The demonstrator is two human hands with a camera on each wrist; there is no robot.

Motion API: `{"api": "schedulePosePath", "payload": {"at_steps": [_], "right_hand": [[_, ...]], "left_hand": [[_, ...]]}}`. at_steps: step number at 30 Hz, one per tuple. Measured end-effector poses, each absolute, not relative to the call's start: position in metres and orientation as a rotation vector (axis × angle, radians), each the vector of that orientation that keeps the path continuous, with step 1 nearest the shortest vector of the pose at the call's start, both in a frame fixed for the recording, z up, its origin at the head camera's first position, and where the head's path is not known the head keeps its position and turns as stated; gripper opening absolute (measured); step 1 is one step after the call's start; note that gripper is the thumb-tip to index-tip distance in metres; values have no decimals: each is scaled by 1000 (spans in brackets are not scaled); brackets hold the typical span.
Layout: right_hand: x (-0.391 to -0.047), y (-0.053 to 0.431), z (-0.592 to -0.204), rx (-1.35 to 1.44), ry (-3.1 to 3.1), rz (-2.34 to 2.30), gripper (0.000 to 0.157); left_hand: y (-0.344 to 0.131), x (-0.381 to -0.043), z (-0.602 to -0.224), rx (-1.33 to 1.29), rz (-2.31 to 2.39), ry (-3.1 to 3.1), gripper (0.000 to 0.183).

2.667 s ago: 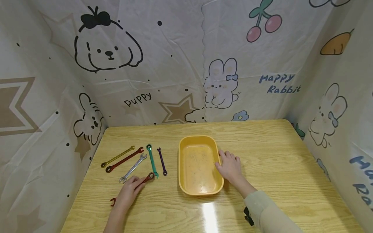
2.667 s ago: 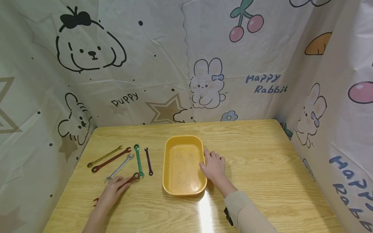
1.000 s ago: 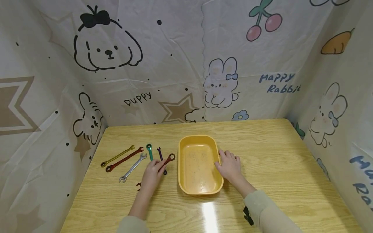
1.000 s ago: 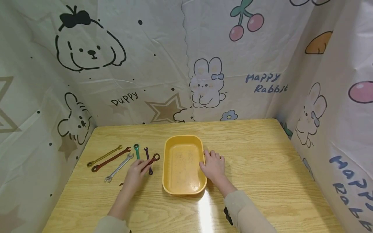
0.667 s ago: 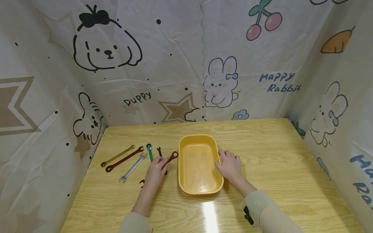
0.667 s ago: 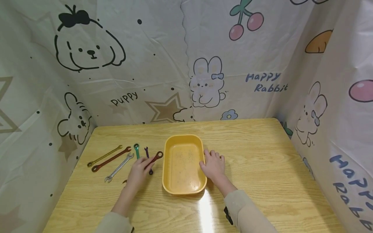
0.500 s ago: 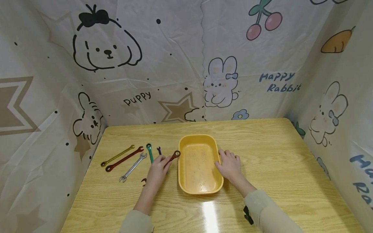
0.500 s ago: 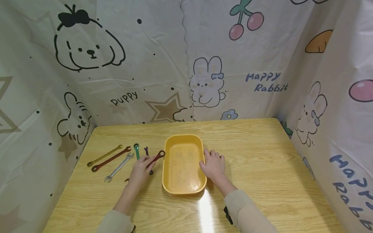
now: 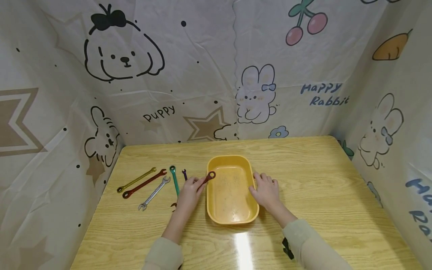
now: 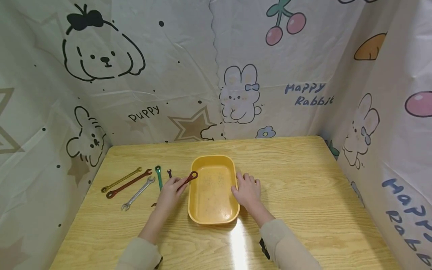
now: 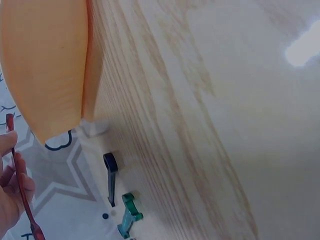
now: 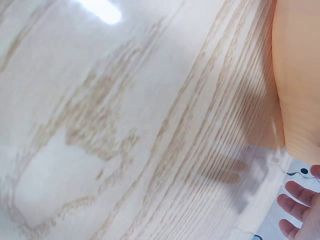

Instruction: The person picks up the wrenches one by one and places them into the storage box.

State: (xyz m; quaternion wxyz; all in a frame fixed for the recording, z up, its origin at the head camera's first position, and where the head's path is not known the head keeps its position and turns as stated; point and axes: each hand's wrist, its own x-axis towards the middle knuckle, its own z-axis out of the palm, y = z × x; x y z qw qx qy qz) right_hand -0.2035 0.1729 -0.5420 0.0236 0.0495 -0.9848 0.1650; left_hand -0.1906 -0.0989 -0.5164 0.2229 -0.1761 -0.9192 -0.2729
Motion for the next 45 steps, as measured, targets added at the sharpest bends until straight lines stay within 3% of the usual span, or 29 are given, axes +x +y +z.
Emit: {"api": "schedulePosePath", "payload": {"at_steps": [45], "right_hand": [[-202, 171, -538, 139, -3052, 503, 47]], "left_hand": [[-37, -222, -514, -540, -700, -2587, 19]]}}
